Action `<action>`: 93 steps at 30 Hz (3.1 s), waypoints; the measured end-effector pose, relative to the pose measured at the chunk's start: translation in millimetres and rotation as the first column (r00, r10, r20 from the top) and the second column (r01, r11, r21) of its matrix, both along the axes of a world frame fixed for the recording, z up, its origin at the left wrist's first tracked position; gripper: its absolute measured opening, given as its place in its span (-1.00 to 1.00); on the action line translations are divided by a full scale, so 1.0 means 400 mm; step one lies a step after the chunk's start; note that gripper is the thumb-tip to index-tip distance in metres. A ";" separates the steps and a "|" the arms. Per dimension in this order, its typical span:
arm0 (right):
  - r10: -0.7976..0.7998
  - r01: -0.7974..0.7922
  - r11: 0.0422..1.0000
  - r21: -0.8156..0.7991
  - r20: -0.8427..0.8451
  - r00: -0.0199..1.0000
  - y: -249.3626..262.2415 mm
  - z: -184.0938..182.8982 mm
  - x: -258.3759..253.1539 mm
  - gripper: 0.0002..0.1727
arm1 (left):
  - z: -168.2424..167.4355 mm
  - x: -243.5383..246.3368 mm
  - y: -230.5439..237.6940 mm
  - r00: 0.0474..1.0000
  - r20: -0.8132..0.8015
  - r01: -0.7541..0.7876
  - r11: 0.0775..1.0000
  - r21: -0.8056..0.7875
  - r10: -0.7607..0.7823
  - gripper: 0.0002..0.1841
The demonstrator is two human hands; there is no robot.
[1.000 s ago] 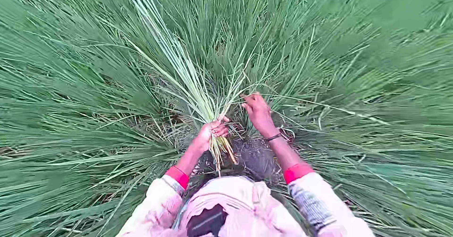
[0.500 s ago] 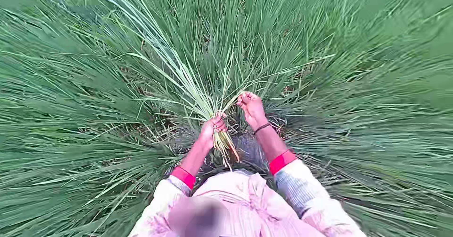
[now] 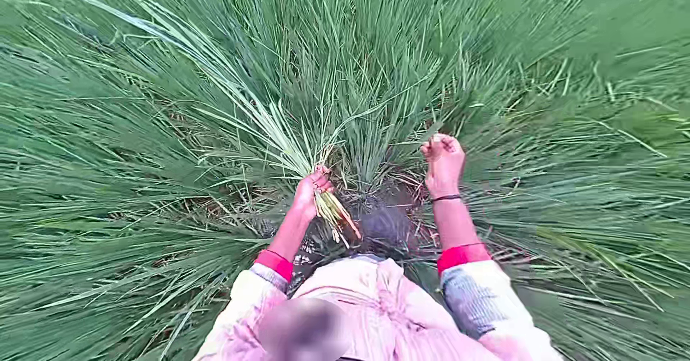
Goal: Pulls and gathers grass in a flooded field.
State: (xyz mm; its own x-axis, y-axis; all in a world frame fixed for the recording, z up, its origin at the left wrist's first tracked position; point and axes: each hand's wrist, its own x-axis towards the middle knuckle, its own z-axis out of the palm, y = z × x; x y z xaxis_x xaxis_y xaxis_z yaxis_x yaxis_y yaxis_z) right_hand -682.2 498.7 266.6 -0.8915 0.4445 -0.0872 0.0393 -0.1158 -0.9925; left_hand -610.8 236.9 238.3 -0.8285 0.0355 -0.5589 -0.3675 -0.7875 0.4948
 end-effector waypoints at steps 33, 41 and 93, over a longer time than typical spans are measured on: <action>0.958 -0.735 -0.028 0.677 0.228 0.173 -0.129 -0.049 -0.008 -0.79 | -0.040 -0.038 -0.073 0.796 0.085 0.562 0.680 -0.471 -0.599 -0.69; 0.709 -0.713 -0.235 0.661 0.618 0.340 -0.073 -0.090 -0.022 -0.74 | -0.103 -0.060 -0.019 0.817 0.207 0.535 0.573 -0.621 -0.539 -0.92; 0.491 -0.556 0.830 0.052 0.405 0.771 -0.209 -0.083 0.141 -0.64 | -0.058 0.025 0.068 0.985 0.172 0.055 0.941 -0.335 0.003 -0.69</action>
State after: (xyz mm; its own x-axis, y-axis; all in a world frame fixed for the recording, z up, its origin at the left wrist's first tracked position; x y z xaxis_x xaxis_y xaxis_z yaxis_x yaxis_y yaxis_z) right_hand -625.9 415.0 233.2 -0.9076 -0.0459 -0.4174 0.4027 0.1862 -0.8962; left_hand -600.6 264.1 215.0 -0.7232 -0.1590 -0.6721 -0.4861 -0.5741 0.6589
